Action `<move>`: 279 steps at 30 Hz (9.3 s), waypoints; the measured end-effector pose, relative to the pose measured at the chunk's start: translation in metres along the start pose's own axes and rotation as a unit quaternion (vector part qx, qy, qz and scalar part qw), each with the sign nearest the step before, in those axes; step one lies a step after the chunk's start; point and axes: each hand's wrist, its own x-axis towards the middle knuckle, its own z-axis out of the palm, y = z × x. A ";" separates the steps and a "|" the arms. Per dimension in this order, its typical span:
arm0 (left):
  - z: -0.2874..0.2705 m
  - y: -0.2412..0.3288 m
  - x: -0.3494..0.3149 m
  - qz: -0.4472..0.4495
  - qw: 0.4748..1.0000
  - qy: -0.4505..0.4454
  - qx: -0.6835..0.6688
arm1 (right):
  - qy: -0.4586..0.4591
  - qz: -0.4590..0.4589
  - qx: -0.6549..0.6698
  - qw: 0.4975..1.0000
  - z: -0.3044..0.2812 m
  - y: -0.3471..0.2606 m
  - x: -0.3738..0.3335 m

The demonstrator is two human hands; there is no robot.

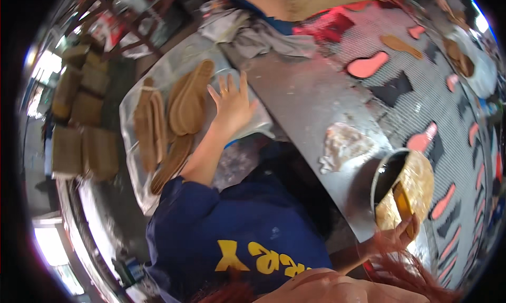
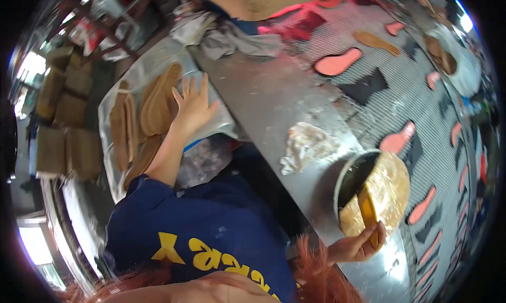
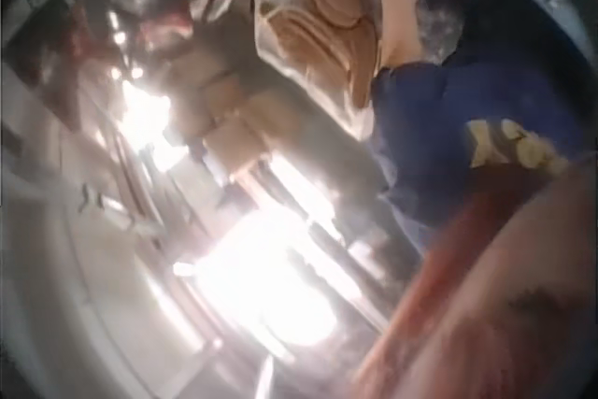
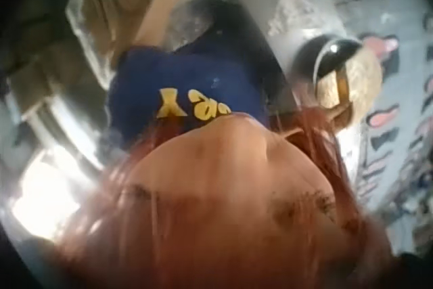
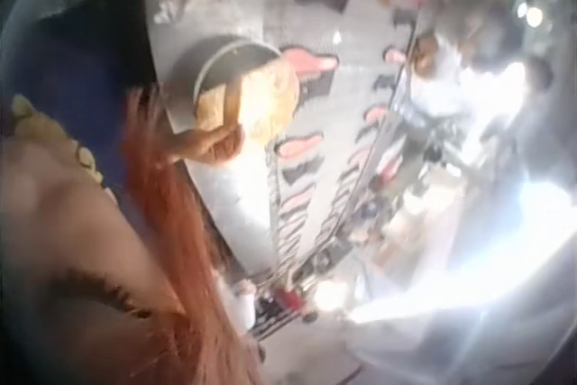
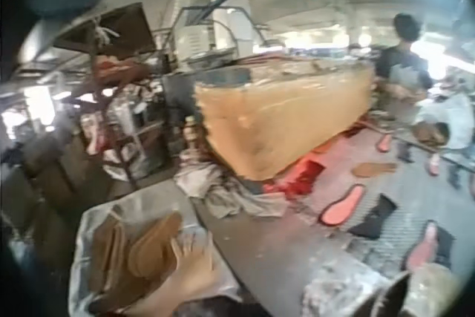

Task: The person applies a dark liquid adhesive to the bottom of shoe soles using a yellow brush. They pick up a sole from a stack, coat the textured surface thoroughly, and place it on a metal mesh conveyor belt. The process is repeated for multiple soles throughout the video.

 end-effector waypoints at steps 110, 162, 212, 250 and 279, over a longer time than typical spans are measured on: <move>-0.039 0.129 -0.044 -0.010 0.370 -0.232 -0.900 | -0.143 -0.213 -0.165 0.952 -0.034 0.041 -0.009; -0.014 0.161 -0.100 0.193 0.275 -0.662 -0.670 | -0.041 -0.215 0.033 0.975 0.041 0.003 -0.019; -0.038 0.215 -0.104 0.204 0.323 -0.541 -0.750 | -0.194 -0.199 0.105 0.955 -0.006 -0.012 -0.046; -0.062 0.204 -0.096 0.070 0.288 -0.627 -0.721 | -0.468 -0.003 0.496 0.732 0.019 0.001 0.024; -0.028 0.175 -0.072 0.230 0.487 -0.227 -0.812 | -0.175 -0.167 -0.109 0.964 0.007 0.015 0.011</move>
